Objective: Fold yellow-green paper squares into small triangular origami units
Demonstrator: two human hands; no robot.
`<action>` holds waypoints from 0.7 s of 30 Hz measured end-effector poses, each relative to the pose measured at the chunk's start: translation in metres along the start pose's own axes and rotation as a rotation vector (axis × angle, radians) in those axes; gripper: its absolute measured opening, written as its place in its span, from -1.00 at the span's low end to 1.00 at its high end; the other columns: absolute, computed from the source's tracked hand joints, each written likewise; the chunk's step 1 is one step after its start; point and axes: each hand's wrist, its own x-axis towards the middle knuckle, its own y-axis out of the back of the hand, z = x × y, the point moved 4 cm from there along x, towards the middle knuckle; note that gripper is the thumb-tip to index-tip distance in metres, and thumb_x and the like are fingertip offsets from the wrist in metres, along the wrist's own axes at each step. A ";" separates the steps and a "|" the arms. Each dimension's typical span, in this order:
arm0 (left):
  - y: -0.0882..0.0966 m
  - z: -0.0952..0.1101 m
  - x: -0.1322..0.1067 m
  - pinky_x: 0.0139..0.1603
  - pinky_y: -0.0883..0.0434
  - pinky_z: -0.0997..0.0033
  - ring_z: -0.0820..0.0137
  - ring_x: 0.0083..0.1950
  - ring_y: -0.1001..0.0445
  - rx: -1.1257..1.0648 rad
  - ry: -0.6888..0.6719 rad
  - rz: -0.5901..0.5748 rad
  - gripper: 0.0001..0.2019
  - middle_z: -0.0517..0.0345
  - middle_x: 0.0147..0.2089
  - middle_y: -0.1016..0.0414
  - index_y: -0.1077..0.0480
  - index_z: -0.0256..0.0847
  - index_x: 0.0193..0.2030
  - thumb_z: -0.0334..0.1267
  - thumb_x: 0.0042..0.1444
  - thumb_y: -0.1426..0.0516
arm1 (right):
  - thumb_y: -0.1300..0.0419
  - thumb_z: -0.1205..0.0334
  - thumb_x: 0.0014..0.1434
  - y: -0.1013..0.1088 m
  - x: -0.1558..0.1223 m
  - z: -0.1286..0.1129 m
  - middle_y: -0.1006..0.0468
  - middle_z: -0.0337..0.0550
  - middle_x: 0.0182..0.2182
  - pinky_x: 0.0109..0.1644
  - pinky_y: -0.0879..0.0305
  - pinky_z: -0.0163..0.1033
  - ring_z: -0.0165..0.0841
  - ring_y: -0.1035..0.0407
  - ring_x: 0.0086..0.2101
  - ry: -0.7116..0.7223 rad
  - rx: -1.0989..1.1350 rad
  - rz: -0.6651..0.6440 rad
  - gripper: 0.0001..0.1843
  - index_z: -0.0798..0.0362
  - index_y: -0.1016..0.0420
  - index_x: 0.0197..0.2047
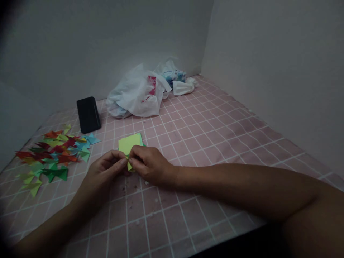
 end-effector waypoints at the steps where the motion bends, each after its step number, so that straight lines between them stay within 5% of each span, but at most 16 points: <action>1: 0.000 -0.001 0.000 -0.31 -0.34 0.48 0.49 -0.39 -0.41 0.007 0.002 0.005 -0.85 0.24 -0.41 -0.45 -0.43 -0.22 -0.31 -0.20 0.12 -0.26 | -0.09 0.37 0.23 0.000 0.000 0.000 -0.38 -0.29 -0.50 -0.36 -0.12 -0.32 -0.47 -0.23 -0.47 0.019 -0.015 -0.002 -0.89 0.08 -0.36 -0.36; 12: 0.002 0.006 -0.003 -0.33 -0.32 0.49 0.48 -0.35 -0.40 0.174 -0.088 0.080 -0.87 0.26 -0.37 -0.44 -0.41 -0.20 -0.32 -0.23 0.10 -0.25 | -0.09 0.37 0.22 -0.001 -0.001 -0.003 -0.39 -0.25 -0.47 -0.33 -0.13 -0.32 -0.44 -0.25 -0.44 0.088 -0.088 0.013 -0.87 0.07 -0.32 -0.38; 21: -0.003 0.002 -0.004 -0.28 -0.38 0.47 0.46 -0.35 -0.43 -0.015 0.002 -0.010 -0.85 0.22 -0.35 -0.47 -0.42 -0.21 -0.24 -0.18 0.17 -0.23 | -0.09 0.34 0.23 0.001 -0.003 -0.004 -0.43 -0.24 -0.46 -0.32 -0.16 -0.31 -0.44 -0.28 -0.43 0.042 -0.072 0.020 -0.88 0.07 -0.34 -0.37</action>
